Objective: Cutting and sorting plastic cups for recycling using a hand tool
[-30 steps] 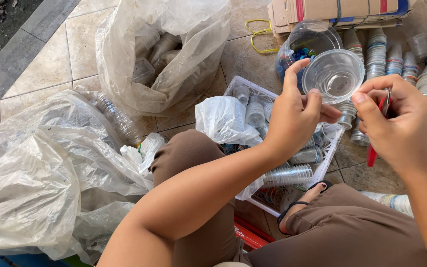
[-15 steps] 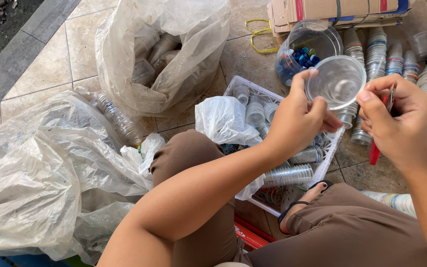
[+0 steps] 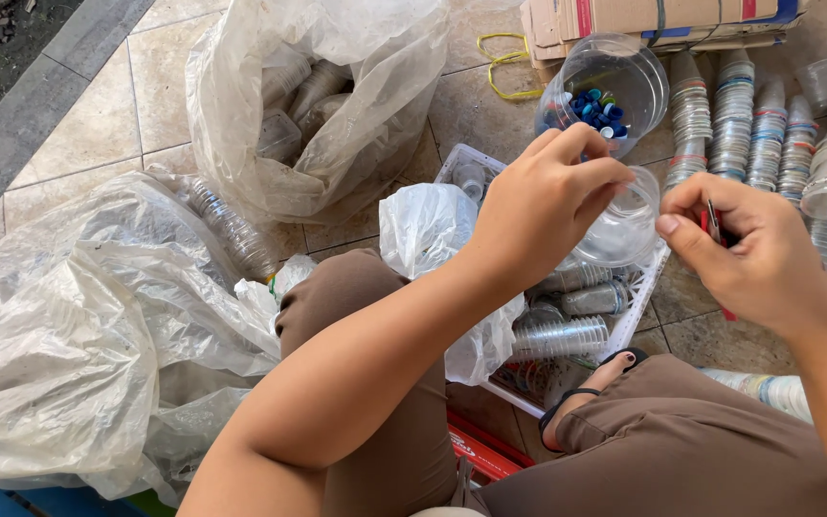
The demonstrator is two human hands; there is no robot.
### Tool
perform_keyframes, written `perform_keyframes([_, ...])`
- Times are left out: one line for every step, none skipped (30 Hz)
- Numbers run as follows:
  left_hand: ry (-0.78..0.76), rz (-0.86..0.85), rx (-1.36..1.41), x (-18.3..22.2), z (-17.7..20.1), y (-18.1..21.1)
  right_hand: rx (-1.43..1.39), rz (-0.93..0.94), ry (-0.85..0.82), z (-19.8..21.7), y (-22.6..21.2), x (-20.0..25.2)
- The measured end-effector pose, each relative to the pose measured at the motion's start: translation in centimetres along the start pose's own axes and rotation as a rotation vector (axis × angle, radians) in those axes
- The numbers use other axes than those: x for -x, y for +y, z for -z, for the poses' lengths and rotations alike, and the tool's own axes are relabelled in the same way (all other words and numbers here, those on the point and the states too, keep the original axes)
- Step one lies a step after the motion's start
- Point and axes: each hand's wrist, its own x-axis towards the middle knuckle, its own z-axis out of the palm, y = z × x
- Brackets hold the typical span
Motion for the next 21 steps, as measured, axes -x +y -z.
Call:
perform_keyframes([0.001,0.001,-0.001,0.1,0.2,0.0,0.0,0.001,-0.002,-0.2,0.0,0.0])
perform_keyframes([-0.012,0.052,0.083,0.2,0.4,0.1,0.021,0.04,0.037,-0.3,0.0,0.0])
perform_keyframes([-0.026,0.103,0.166,0.3,0.6,0.1,0.042,0.079,0.076,-0.4,-0.1,-0.1])
perform_keyframes([-0.025,0.103,0.167,0.4,0.5,0.1,0.044,0.079,0.076,-0.6,-0.2,0.0])
perform_keyframes([-0.033,0.134,0.169,0.6,0.5,0.0,0.121,0.14,0.139,-0.8,-0.3,0.1])
perform_keyframes([-0.04,0.166,0.167,0.8,0.5,-0.1,0.196,0.203,0.199,-1.0,-0.4,0.1])
perform_keyframes([-0.039,0.167,0.166,1.1,0.7,0.0,0.195,0.204,0.198,-1.4,0.0,0.1])
perform_keyframes([-0.038,0.183,0.178,1.3,0.9,0.0,0.206,0.245,0.227,-1.8,0.3,0.1])
perform_keyframes([-0.038,0.2,0.189,1.6,1.1,0.0,0.216,0.286,0.257,-2.3,0.6,0.0])
perform_keyframes([-0.034,0.204,0.184,1.9,1.4,-0.2,0.213,0.291,0.251,-2.9,0.7,0.0])
perform_keyframes([-0.041,0.233,0.187,2.2,1.6,-0.3,0.216,0.294,0.28,-3.5,0.7,0.0])
perform_keyframes([-0.05,0.263,0.191,2.6,1.9,-0.5,0.218,0.296,0.308,-4.2,0.7,0.1])
perform_keyframes([-0.048,0.268,0.186,2.8,2.6,-1.3,0.214,0.298,0.303,-4.5,0.9,-0.1])
perform_keyframes([-0.014,0.257,0.157,2.9,3.1,-2.1,0.193,0.314,0.345,-4.7,1.0,-0.3])
perform_keyframes([0.021,0.246,0.128,3.1,3.7,-2.9,0.172,0.33,0.388,-4.9,1.1,-0.5])
perform_keyframes([0.029,0.25,0.123,3.1,4.6,-3.4,0.17,0.337,0.38,-4.8,1.8,-0.8])
perform_keyframes([0.049,0.305,0.114,3.1,5.4,-3.8,0.163,0.305,0.348,-4.6,2.5,-1.2])
perform_keyframes([0.071,0.355,0.104,3.0,6.3,-4.3,0.157,0.276,0.318,-4.5,3.0,-1.6])
perform_keyframes([0.081,0.357,0.098,3.3,6.9,-5.0,0.156,0.286,0.313,-4.9,2.9,-2.4])
perform_keyframes([0.08,0.352,0.085,3.7,7.4,-5.6,0.154,0.099,0.16,-5.2,2.8,-2.9])
perform_keyframes([0.08,0.347,0.072,4.1,7.7,-6.3,0.153,-0.087,0.007,-5.5,2.8,-3.5])
